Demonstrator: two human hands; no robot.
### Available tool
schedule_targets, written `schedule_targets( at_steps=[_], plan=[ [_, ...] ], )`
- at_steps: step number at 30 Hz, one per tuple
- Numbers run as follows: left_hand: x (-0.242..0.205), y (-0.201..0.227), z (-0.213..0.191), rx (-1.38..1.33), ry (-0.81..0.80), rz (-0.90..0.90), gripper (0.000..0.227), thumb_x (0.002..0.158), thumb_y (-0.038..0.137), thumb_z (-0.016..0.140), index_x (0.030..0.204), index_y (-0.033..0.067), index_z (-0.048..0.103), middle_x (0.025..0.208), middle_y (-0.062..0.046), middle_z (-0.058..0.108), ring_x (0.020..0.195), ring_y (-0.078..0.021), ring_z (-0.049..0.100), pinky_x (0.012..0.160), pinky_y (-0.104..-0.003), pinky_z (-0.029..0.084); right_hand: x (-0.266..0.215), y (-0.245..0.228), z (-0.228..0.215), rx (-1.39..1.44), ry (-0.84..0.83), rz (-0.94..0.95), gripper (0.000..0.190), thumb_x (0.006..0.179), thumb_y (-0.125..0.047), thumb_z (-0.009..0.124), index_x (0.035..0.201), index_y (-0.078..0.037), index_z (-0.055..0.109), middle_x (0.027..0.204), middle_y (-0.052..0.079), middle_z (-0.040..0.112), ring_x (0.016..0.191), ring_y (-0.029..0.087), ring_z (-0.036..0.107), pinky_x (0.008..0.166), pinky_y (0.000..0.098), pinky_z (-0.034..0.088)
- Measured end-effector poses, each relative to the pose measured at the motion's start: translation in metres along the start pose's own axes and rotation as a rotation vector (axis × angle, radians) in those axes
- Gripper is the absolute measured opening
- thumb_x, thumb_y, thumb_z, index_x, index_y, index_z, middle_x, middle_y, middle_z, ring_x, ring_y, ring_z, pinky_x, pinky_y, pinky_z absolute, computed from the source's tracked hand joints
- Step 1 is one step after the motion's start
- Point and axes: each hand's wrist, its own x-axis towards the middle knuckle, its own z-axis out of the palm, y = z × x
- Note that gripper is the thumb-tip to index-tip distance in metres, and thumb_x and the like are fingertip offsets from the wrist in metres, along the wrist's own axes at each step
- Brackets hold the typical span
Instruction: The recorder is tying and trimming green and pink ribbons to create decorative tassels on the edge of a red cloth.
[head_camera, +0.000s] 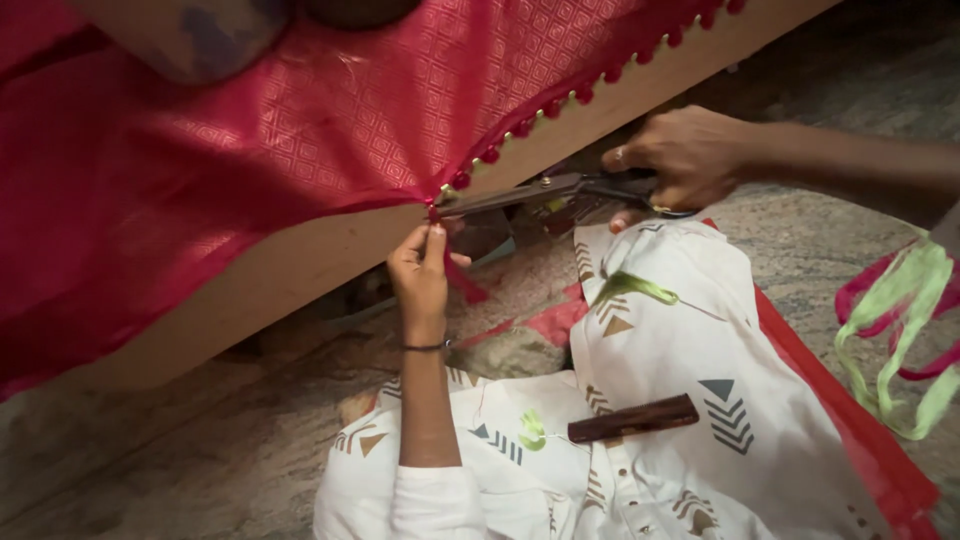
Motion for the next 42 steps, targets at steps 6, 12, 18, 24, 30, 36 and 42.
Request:
schedule_targets(
  at_steps=[6, 12, 18, 24, 30, 36, 42],
  plan=[
    [-0.001, -0.009, 0.001, -0.063, 0.062, -0.019, 0.026, 0.104, 0.013, 0.055, 0.104, -0.0063, 0.074, 0.096, -0.010, 0.077, 0.065, -0.0138, 0.069, 0.063, -0.026, 0.055, 0.007, -0.018, -0.018, 0.007, -0.012, -0.035, 0.084, 0.071, -0.081, 0.057, 0.123, -0.016, 0.070, 0.080, 0.018, 0.075, 0.072, 0.035, 0.074, 0.068, 0.0509, 0.058],
    [0.000, -0.011, 0.007, -0.113, 0.097, -0.025, 0.026, 0.104, 0.011, 0.055, 0.102, -0.0079, 0.072, 0.099, -0.012, 0.078, 0.069, -0.0149, 0.071, 0.065, -0.028, 0.058, 0.009, -0.014, -0.023, -0.023, -0.075, -0.047, 0.079, 0.074, -0.081, 0.057, 0.112, -0.013, 0.073, 0.077, 0.016, 0.073, 0.071, 0.035, 0.073, 0.066, 0.0512, 0.058],
    [0.001, -0.002, 0.009, -0.054, 0.111, -0.020, 0.026, 0.103, 0.010, 0.055, 0.102, -0.0097, 0.072, 0.097, -0.013, 0.077, 0.070, -0.0162, 0.071, 0.064, -0.028, 0.059, 0.007, -0.020, -0.028, -0.043, -0.052, -0.072, 0.073, 0.071, -0.076, 0.066, 0.101, -0.010, 0.075, 0.070, 0.018, 0.073, 0.069, 0.036, 0.073, 0.066, 0.0513, 0.057],
    [0.002, 0.000, 0.010, -0.036, 0.122, 0.027, 0.025, 0.102, 0.008, 0.055, 0.100, -0.0105, 0.073, 0.093, -0.013, 0.076, 0.072, -0.0159, 0.071, 0.064, -0.030, 0.062, 0.006, -0.022, -0.029, -0.004, -0.027, -0.084, 0.068, 0.070, -0.070, 0.072, 0.094, -0.007, 0.075, 0.068, 0.017, 0.072, 0.064, 0.035, 0.072, 0.063, 0.0500, 0.057],
    [0.002, 0.000, 0.006, -0.045, 0.118, 0.033, 0.024, 0.101, 0.007, 0.055, 0.099, -0.0093, 0.073, 0.092, -0.012, 0.076, 0.073, -0.0159, 0.071, 0.065, -0.030, 0.063, 0.004, -0.032, -0.038, -0.088, -0.147, 0.008, 0.074, 0.072, -0.077, 0.070, 0.096, -0.007, 0.074, 0.067, 0.018, 0.072, 0.065, 0.033, 0.073, 0.064, 0.0493, 0.059],
    [0.003, 0.000, 0.009, -0.011, 0.121, 0.065, 0.024, 0.101, 0.006, 0.056, 0.097, -0.0087, 0.074, 0.090, -0.010, 0.077, 0.076, -0.0149, 0.071, 0.073, -0.029, 0.060, 0.014, -0.008, -0.017, 0.016, 0.023, -0.161, 0.062, 0.070, -0.062, 0.075, 0.094, -0.005, 0.074, 0.065, 0.020, 0.068, 0.061, 0.037, 0.069, 0.062, 0.0529, 0.054],
    [0.000, -0.010, 0.015, -0.031, 0.203, 0.081, 0.024, 0.102, 0.008, 0.058, 0.098, -0.0097, 0.074, 0.088, -0.009, 0.075, 0.079, -0.0150, 0.070, 0.077, -0.029, 0.058, 0.005, -0.021, -0.023, -0.010, -0.016, -0.124, 0.061, 0.071, -0.061, 0.080, 0.093, -0.005, 0.074, 0.063, 0.019, 0.069, 0.060, 0.036, 0.070, 0.061, 0.0506, 0.055]
  ],
)
